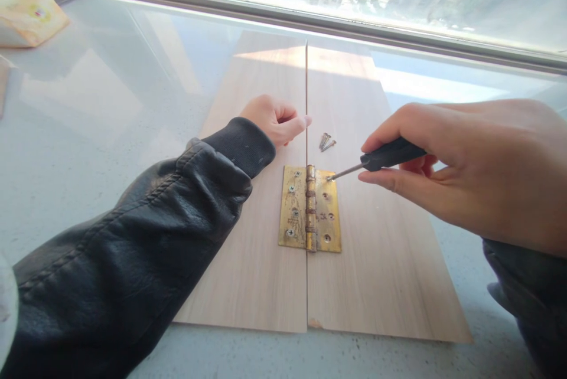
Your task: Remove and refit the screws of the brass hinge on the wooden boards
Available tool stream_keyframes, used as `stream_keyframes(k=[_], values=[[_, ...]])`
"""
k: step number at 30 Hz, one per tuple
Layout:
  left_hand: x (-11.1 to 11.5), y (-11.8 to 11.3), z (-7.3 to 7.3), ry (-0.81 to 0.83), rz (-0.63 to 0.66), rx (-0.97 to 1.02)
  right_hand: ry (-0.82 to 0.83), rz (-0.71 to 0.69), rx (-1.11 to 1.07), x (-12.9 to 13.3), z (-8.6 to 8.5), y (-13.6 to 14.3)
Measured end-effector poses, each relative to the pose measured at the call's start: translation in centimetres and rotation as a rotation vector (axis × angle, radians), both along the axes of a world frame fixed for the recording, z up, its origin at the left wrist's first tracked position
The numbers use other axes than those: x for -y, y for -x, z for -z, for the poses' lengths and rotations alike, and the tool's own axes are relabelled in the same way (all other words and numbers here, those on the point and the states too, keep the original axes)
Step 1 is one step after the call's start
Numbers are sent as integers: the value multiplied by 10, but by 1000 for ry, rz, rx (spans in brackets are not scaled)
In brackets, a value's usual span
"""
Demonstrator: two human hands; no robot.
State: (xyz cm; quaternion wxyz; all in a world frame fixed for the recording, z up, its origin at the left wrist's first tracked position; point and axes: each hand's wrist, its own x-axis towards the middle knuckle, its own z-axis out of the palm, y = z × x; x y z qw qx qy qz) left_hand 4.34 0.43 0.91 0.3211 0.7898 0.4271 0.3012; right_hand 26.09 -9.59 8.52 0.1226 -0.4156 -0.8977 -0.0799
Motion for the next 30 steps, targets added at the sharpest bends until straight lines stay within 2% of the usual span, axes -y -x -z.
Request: stream_keyframes(k=[4,10,14,19,23,27,30], values=[[1,0,-1,1,-1,-4,12,43,5,1,1,3],[-2,-1,0,22,-12,-21,-58,123,22,8,4,11],[-4,-2,1,33,-21,-41,43,49,-10,11,4,11],[-2,-2,1,18,-20,-31,197,-150,-153,4,4,10],[1,0,-1,7,-5,-23,122,-99,-101,-1,3,7],[0,-1,0,12,-12,-3,63,-120,-55,-3,0,3],[0,0,0,13,-9,-10,46,-86,-50,-2,0,4]])
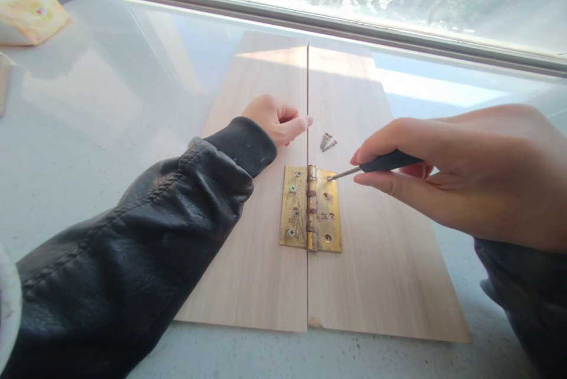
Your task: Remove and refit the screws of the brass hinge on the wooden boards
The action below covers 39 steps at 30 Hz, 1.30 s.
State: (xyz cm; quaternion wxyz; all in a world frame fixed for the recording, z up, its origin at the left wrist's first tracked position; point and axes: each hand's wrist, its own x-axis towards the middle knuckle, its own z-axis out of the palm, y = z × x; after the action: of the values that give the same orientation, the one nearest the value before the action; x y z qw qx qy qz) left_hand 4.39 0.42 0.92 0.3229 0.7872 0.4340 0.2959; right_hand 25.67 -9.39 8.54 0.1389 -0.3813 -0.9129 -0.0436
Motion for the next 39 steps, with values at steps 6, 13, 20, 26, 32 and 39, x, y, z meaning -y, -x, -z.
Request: stream_keyframes(k=[6,13,20,26,32,39], values=[[0,0,-1,-10,10,-15,-29,131,-26,6,5,10],[-3,0,2,-21,3,-6,-136,384,-14,19,10,29],[0,0,0,-20,4,6,14,342,4,13,11,10],[1,0,1,-21,-2,24,118,149,-45,7,1,0],[-2,-1,5,-36,8,40,46,167,-58,8,1,0],[0,0,2,-38,8,20,-2,241,-69,12,0,13]])
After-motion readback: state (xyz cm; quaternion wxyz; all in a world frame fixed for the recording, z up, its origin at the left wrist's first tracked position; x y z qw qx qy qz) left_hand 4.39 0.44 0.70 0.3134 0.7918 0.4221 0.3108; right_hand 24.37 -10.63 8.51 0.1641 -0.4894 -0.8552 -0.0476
